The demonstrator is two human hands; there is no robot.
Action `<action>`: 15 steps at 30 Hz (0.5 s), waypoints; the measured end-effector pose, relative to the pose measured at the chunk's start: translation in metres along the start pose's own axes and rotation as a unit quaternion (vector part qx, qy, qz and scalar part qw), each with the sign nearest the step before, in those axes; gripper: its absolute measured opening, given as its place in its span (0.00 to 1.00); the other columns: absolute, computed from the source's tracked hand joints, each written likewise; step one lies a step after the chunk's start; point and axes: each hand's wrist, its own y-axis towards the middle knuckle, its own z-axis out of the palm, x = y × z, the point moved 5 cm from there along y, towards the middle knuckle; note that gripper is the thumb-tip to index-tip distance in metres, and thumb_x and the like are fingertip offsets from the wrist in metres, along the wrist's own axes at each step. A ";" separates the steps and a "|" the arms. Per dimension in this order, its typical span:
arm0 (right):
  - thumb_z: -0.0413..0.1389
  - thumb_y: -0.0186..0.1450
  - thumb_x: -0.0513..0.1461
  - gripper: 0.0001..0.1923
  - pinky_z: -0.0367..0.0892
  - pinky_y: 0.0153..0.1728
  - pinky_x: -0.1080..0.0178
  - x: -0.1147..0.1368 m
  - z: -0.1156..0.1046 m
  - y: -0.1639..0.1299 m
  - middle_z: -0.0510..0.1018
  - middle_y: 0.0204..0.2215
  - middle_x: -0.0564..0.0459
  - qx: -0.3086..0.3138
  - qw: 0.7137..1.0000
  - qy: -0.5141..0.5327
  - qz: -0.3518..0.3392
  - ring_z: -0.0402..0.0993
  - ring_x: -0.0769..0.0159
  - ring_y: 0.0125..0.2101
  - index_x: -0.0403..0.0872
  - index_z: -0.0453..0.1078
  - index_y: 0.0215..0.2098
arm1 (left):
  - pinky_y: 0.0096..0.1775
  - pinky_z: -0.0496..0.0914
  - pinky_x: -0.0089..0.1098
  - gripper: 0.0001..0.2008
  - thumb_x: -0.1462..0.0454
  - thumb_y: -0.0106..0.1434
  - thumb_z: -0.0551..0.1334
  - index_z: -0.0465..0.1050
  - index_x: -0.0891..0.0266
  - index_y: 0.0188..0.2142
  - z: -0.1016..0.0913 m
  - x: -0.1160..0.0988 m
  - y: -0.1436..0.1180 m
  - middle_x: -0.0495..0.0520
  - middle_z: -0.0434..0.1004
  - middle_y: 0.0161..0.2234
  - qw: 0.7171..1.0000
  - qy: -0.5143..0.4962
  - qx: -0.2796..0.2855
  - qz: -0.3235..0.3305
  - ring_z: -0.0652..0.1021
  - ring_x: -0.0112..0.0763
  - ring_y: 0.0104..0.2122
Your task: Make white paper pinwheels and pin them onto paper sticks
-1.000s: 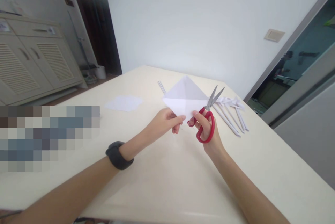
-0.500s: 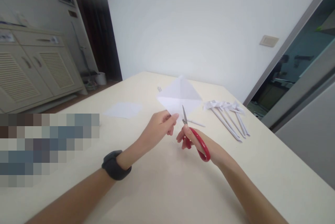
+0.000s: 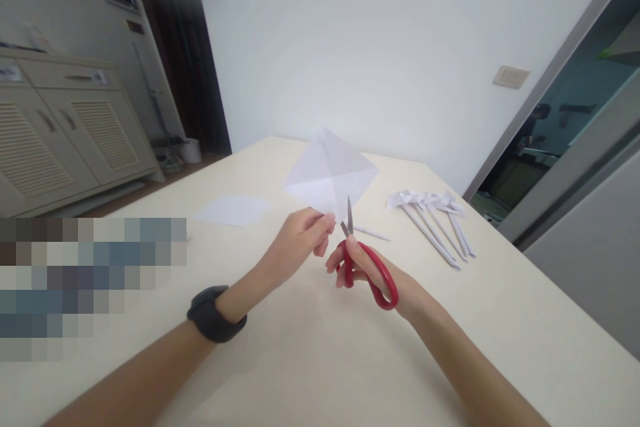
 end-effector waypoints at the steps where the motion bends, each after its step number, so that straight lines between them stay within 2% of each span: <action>1: 0.42 0.63 0.57 0.26 0.61 0.33 0.63 0.000 0.001 0.000 0.71 0.24 0.52 0.004 1.000 0.000 0.001 0.66 0.67 0.27 0.46 0.69 0.30 | 0.27 0.63 0.28 0.18 0.58 0.63 0.50 0.59 0.61 0.18 0.000 0.000 0.000 0.45 0.63 0.14 1.000 -0.002 -0.004 0.001 0.67 0.26 0.18; 9: 0.42 0.64 0.55 0.23 0.61 0.33 0.63 0.008 0.011 0.002 0.70 0.29 0.52 0.024 0.998 0.055 -0.006 0.64 0.70 0.25 0.45 0.65 0.29 | 0.22 0.64 0.28 0.19 0.57 0.64 0.50 0.60 0.62 0.18 0.012 0.001 -0.004 0.46 0.66 0.14 0.997 -0.071 0.039 -0.001 0.70 0.26 0.15; 15: 0.40 0.65 0.54 0.23 0.62 0.35 0.60 0.008 0.013 0.004 0.69 0.30 0.52 0.034 0.998 0.050 -0.014 0.64 0.71 0.24 0.45 0.63 0.29 | 0.19 0.65 0.28 0.17 0.56 0.64 0.50 0.62 0.62 0.22 0.012 0.004 -0.005 0.45 0.66 0.15 0.996 -0.083 0.026 -0.008 0.70 0.26 0.14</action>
